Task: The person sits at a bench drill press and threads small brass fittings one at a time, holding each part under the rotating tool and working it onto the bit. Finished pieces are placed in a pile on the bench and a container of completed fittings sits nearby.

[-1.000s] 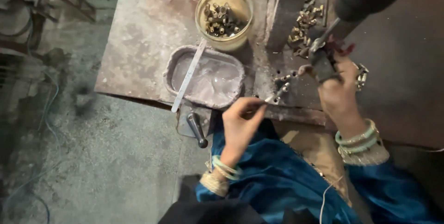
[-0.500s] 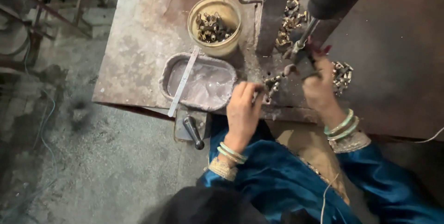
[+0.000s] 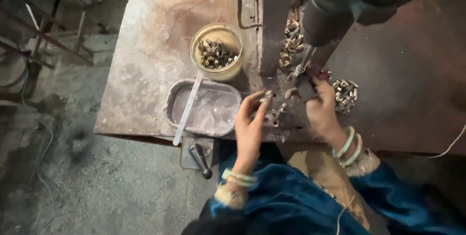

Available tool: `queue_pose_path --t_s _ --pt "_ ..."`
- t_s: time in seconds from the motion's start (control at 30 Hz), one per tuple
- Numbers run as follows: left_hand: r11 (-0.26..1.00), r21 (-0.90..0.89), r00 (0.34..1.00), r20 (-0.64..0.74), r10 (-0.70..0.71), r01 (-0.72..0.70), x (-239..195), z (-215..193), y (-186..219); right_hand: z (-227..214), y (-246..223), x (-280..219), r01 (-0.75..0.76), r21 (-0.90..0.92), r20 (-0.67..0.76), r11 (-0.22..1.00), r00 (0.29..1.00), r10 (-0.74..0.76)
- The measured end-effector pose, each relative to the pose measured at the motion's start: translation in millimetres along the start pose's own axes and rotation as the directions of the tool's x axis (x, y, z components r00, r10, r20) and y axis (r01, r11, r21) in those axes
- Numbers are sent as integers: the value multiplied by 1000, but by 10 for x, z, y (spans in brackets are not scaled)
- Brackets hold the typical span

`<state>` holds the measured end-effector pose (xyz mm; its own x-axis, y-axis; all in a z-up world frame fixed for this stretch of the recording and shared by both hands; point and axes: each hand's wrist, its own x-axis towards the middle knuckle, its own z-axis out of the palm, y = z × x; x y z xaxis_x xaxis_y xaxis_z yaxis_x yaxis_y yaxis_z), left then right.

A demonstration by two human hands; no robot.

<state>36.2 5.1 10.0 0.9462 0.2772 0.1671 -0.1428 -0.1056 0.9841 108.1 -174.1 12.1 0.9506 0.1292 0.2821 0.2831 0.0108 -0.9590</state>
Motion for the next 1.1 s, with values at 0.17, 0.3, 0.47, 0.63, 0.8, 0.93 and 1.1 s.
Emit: queue_pose_path --t_s 0.17,0.3,0.47,0.63,0.8,0.93,1.1 --pt "790 -494 923 74 -378 364 -240 -137 26 -272 583 -187 100 -220 -18 970 994 -106" --pt "741 -519 889 91 -448 426 -315 -121 55 -305 694 -251 213 -205 11 955 977 -215" --pt "780 -506 916 52 -399 368 -209 -66 270 -82 12 -68 99 33 70 995 992 -101" --pt "872 -489 1000 -2 -4 3 103 -44 1386 -466 483 4 21 30 178 999 984 -26" --pt "741 181 759 60 648 -647 271 -26 1010 -268 116 -105 -137 28 188 990 974 130" --pt "705 370 785 130 606 -605 306 -34 439 -296 199 -71 -307 41 214 951 932 292" --pt "781 589 972 213 98 -208 308 -154 526 -320 29 -238 -280 -211 248 937 911 328"
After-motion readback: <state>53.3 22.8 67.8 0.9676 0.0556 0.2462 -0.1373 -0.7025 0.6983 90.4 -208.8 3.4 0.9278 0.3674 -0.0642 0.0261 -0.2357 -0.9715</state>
